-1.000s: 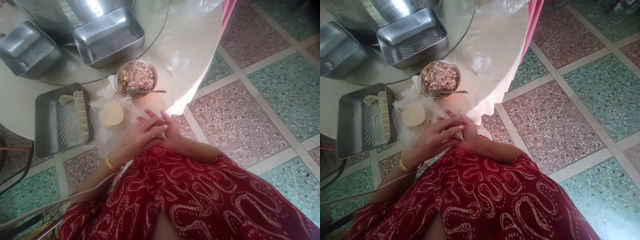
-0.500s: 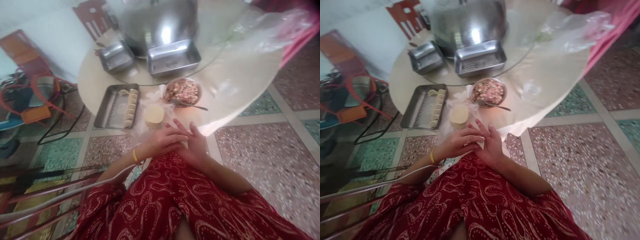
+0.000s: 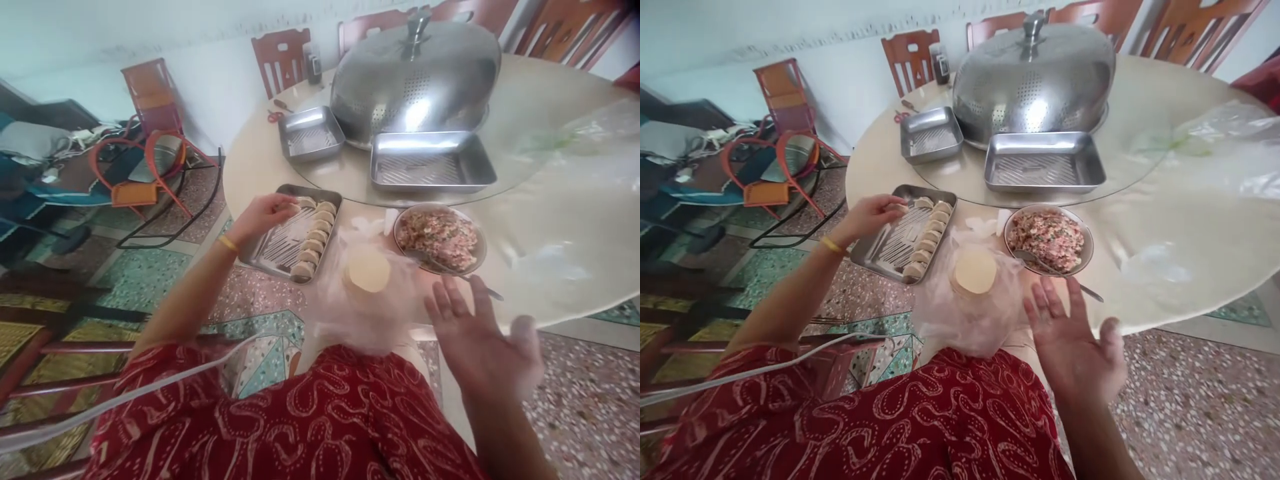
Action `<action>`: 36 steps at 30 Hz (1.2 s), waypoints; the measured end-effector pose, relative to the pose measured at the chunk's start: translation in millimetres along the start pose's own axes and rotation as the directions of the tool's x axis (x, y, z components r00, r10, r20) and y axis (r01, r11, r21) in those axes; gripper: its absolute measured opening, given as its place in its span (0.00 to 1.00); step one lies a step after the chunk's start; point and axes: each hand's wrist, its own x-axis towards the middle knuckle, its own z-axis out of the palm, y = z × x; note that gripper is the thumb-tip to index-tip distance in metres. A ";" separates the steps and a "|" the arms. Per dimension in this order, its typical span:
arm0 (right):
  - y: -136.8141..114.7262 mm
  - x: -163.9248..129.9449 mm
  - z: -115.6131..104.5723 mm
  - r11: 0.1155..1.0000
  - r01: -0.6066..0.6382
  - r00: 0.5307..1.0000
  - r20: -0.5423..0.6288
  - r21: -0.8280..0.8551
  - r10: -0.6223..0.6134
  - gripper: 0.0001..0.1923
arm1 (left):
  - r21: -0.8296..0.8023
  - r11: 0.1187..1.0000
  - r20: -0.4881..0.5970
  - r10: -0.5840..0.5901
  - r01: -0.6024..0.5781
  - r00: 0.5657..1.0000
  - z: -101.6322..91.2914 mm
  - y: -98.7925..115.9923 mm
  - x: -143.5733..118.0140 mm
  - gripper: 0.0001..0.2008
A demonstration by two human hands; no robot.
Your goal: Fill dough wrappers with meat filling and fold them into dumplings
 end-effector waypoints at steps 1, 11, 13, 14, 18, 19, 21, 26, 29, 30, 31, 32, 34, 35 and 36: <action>-3.6 1.6 0.2 0.999 0.032 0.999 -0.044 0.000 -0.032 0.29 | 0.060 0.998 0.025 0.008 -0.010 1.000 0.1 -12.2 13.2 0.22; -30.4 18.0 14.1 0.919 0.302 0.865 -0.478 0.252 -0.153 0.13 | 0.300 0.926 0.244 0.159 -0.230 0.957 30.3 -55.2 63.6 0.17; -32.1 23.0 12.5 0.931 0.294 0.875 -0.453 0.218 -0.170 0.12 | 0.334 0.903 0.279 0.178 -0.269 0.944 32.8 -56.6 65.5 0.17; -32.7 25.6 11.2 0.942 0.286 0.882 -0.433 0.173 -0.188 0.15 | 0.350 0.892 0.291 0.186 -0.285 0.938 33.9 -56.9 66.3 0.18; -33.5 35.1 2.8 0.957 0.274 0.897 -0.384 0.093 -0.220 0.31 | 0.414 0.847 0.316 0.210 -0.334 0.925 38.5 -57.3 70.1 0.18; -33.3 36.7 0.1 0.956 0.276 0.901 -0.373 0.100 -0.221 0.31 | 0.429 0.835 0.319 0.217 -0.344 0.923 39.7 -57.5 70.9 0.18; -32.6 38.8 -5.8 0.956 0.278 0.912 -0.340 0.095 -0.232 0.29 | 0.456 0.811 0.324 0.231 -0.365 0.918 41.7 -58.2 72.3 0.17; -30.8 39.4 -16.2 0.959 0.282 0.932 -0.231 -0.023 -0.279 0.27 | 0.510 0.758 0.322 0.271 -0.408 0.907 45.1 -58.9 72.5 0.17; -30.2 38.4 -15.6 0.959 0.281 0.930 -0.234 -0.041 -0.282 0.28 | 0.534 0.728 0.325 0.293 -0.430 0.899 46.3 -58.2 71.7 0.17; -30.1 38.1 -14.6 0.959 0.282 0.927 -0.246 -0.034 -0.282 0.28 | 0.541 0.719 0.326 0.299 -0.436 0.897 46.6 -58.1 71.4 0.17; -29.9 37.7 -13.5 0.959 0.283 0.924 -0.260 -0.024 -0.279 0.28 | 0.548 0.711 0.326 0.304 -0.441 0.895 46.8 -58.1 71.2 0.17; -29.8 37.4 -12.4 0.958 0.286 0.920 -0.275 -0.012 -0.278 0.28 | 0.554 0.704 0.325 0.308 -0.444 0.894 46.9 -58.1 71.0 0.17; -29.8 36.5 -10.3 0.957 0.289 0.914 -0.300 0.007 -0.273 0.27 | 0.566 0.693 0.321 0.313 -0.446 0.894 46.6 -58.1 70.8 0.16; -30.2 35.9 -9.3 0.957 0.289 0.912 -0.307 0.008 -0.272 0.27 | 0.573 0.688 0.319 0.313 -0.445 0.894 46.0 -57.8 70.7 0.16; -30.9 35.2 -8.5 0.957 0.289 0.911 -0.310 0.005 -0.273 0.26 | 0.579 0.684 0.319 0.312 -0.445 0.895 45.2 -57.4 70.6 0.16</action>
